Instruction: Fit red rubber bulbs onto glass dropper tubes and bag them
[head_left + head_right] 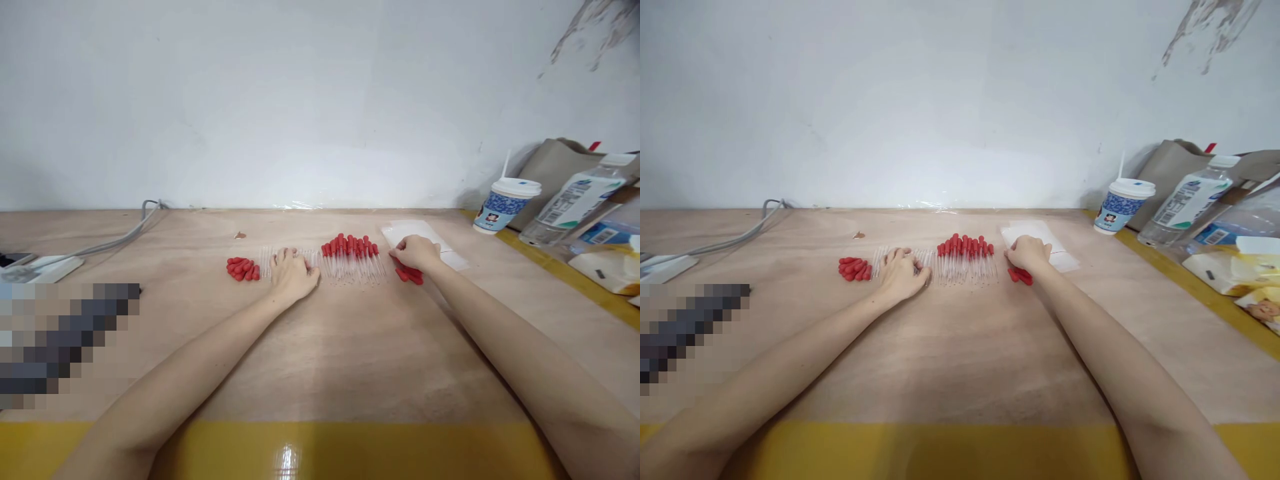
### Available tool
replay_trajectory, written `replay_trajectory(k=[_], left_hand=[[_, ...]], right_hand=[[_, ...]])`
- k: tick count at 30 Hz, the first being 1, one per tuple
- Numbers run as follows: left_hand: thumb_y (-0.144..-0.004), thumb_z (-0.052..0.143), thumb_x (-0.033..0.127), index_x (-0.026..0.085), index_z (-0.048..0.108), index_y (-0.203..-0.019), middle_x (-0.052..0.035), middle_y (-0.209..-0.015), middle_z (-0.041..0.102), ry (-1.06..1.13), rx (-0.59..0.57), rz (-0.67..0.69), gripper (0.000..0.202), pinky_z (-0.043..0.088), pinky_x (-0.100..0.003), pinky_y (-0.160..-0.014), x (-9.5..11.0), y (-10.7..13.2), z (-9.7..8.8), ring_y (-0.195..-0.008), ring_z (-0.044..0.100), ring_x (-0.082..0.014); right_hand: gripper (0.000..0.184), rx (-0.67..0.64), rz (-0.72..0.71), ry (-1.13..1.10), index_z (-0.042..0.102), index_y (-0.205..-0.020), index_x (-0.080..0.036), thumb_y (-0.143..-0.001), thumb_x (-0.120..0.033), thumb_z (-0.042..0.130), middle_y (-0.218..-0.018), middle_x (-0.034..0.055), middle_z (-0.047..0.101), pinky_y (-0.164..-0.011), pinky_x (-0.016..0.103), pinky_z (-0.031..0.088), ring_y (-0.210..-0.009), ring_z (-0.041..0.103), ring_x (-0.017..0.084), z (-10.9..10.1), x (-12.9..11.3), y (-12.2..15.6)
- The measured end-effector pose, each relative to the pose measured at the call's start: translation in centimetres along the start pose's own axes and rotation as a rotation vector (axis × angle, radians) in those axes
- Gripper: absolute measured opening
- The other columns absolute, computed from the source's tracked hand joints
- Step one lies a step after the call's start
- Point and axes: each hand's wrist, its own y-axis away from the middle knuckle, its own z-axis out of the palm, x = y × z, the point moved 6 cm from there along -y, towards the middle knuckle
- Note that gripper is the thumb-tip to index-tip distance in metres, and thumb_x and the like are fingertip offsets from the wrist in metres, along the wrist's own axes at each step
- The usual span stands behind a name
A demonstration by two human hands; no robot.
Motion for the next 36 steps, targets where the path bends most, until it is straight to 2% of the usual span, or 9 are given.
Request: replay_trajectory(k=[6, 11, 13, 15, 19, 23, 29, 33, 36], left_hand=[[-0.071, 0.053, 0.029, 0.017, 0.064, -0.059, -0.0148, -0.097, 0.061, -0.085, -0.007, 0.025, 0.020, 0.034, -0.054, -0.085, 0.3, -0.2, -0.6, -0.105, 0.044, -0.0365], [-0.076, 0.047, 0.028, 0.014, 0.063, -0.063, -0.0177, -0.099, 0.060, -0.138, -0.011, 0.051, 0.025, 0.036, -0.053, -0.082, 0.6, -0.1, -1.0, -0.104, 0.044, -0.0370], [-0.077, 0.048, 0.030, 0.015, 0.062, -0.068, -0.0179, -0.106, 0.057, -0.125, 0.015, 0.053, 0.023, 0.036, -0.052, -0.083, 0.5, -0.1, -1.2, -0.105, 0.044, -0.0366], [-0.077, 0.049, 0.033, 0.015, 0.061, -0.073, -0.0171, -0.111, 0.055, -0.093, 0.039, 0.050, 0.022, 0.037, -0.051, -0.084, 0.5, -0.1, -1.2, -0.106, 0.044, -0.0353], [-0.077, 0.050, 0.043, 0.016, 0.061, -0.078, -0.0171, -0.112, 0.053, -0.050, 0.023, 0.058, 0.029, 0.035, -0.051, -0.086, 0.6, -0.2, -0.5, -0.107, 0.042, -0.0347], [-0.075, 0.051, 0.044, 0.014, 0.062, -0.082, -0.0199, -0.112, 0.052, -0.038, -0.038, 0.026, 0.033, 0.036, -0.052, -0.084, 1.1, -0.8, 0.3, -0.107, 0.042, -0.0369], [-0.072, 0.052, 0.036, 0.013, 0.064, -0.068, -0.0203, -0.092, 0.060, -0.158, -0.112, -0.037, 0.027, 0.037, -0.053, -0.077, 2.7, -2.2, 0.5, -0.098, 0.046, -0.0383], [-0.068, 0.056, 0.035, 0.011, 0.063, -0.065, -0.0216, -0.086, 0.062, -0.171, -0.162, -0.101, 0.025, 0.037, -0.056, -0.074, 2.9, -3.1, 1.0, -0.093, 0.048, -0.0401], [-0.069, 0.055, 0.031, 0.013, 0.060, -0.060, -0.0194, -0.078, 0.062, -0.114, -0.147, -0.043, 0.021, 0.039, -0.055, -0.072, 2.9, -3.4, 0.7, -0.091, 0.050, -0.0393]], right_hand=[[0.021, 0.042, 0.019, -0.053, 0.064, -0.066, -0.020, -0.076, -0.032, 0.049, -0.069, 0.0072, 0.063, -0.082, 0.045, 0.027, -0.086, 0.053, 0.027, -0.7, -0.1, 0.3], [0.021, 0.296, -0.070, -0.221, 0.058, -0.073, -0.018, -0.080, -0.031, 0.043, -0.076, 0.0076, 0.063, -0.083, 0.046, 0.025, -0.091, 0.051, 0.027, -2.4, -1.5, 1.3], [0.018, 0.377, -0.170, -0.317, 0.057, -0.077, -0.018, -0.081, -0.031, 0.044, -0.081, 0.0074, 0.063, -0.084, 0.046, 0.025, -0.090, 0.051, 0.026, -2.6, -2.8, 2.5], [0.016, 0.401, -0.329, -0.389, 0.057, -0.079, -0.018, -0.082, -0.030, 0.046, -0.081, 0.0075, 0.064, -0.083, 0.044, 0.027, -0.089, 0.051, 0.026, -2.4, -4.7, 4.4], [0.016, 0.366, -0.709, -0.430, 0.057, -0.093, -0.018, -0.081, -0.028, 0.052, -0.084, 0.0076, 0.064, -0.078, 0.038, 0.035, -0.086, 0.051, 0.024, -1.1, -8.4, 9.4], [0.015, 0.340, -0.948, -0.363, 0.059, -0.094, -0.018, -0.083, -0.025, 0.052, -0.084, 0.0077, 0.062, -0.074, 0.037, 0.039, -0.082, 0.051, 0.022, 0.4, -9.9, 12.8], [0.016, 0.335, -0.979, -0.398, 0.060, -0.096, -0.019, -0.082, -0.024, 0.052, -0.083, 0.0071, 0.061, -0.071, 0.035, 0.041, -0.079, 0.050, 0.021, 0.8, -9.5, 12.8], [0.015, 0.329, -0.993, -0.399, 0.061, -0.094, -0.019, -0.083, -0.023, 0.051, -0.082, 0.0071, 0.061, -0.071, 0.035, 0.042, -0.078, 0.051, 0.021, 0.7, -9.6, 12.8], [0.017, 0.340, -0.979, -0.405, 0.061, -0.095, -0.019, -0.084, -0.024, 0.049, -0.083, 0.0072, 0.061, -0.071, 0.035, 0.043, -0.079, 0.052, 0.020, 0.9, -9.6, 12.7]])
